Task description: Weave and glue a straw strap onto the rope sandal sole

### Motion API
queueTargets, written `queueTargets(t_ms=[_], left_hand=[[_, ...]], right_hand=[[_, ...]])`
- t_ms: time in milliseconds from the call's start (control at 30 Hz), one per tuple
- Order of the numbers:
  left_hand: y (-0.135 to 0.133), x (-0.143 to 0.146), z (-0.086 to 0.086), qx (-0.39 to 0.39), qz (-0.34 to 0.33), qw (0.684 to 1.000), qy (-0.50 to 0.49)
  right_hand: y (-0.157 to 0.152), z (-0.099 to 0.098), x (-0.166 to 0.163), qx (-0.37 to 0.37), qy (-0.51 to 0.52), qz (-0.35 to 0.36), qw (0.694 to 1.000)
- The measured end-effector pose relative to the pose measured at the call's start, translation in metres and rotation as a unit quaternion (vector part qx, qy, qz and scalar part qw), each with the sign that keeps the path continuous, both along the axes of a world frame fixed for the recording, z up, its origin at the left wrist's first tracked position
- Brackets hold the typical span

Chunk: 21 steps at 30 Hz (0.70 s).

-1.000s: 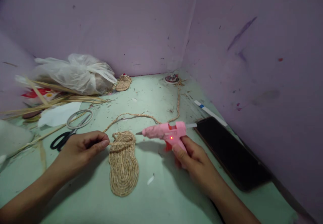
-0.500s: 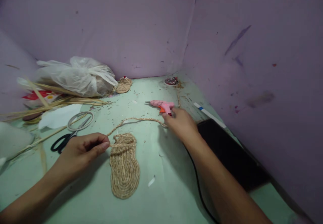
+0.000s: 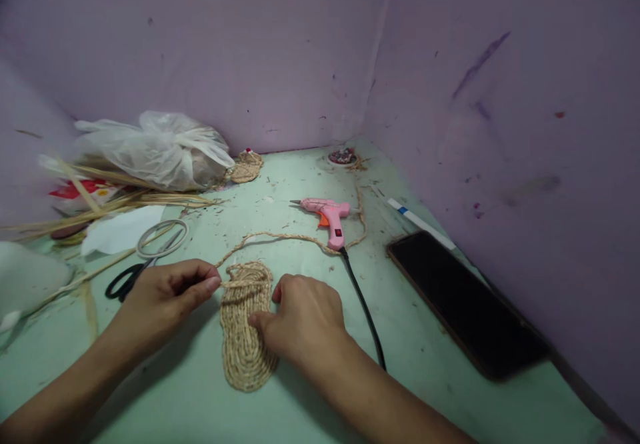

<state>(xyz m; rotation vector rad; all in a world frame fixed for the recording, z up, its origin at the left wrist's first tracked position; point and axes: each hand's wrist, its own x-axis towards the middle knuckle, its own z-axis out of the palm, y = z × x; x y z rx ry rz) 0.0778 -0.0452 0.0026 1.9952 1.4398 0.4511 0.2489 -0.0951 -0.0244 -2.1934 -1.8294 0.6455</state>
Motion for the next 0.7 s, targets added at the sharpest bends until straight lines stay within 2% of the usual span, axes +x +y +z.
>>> queueTargets(t_ms=[700], left_hand=[[0.003,0.012,0.001,-0.020,0.021,0.997,0.071]], right_hand=[[-0.001,0.001,0.005,0.004,0.034,0.007,0.999]])
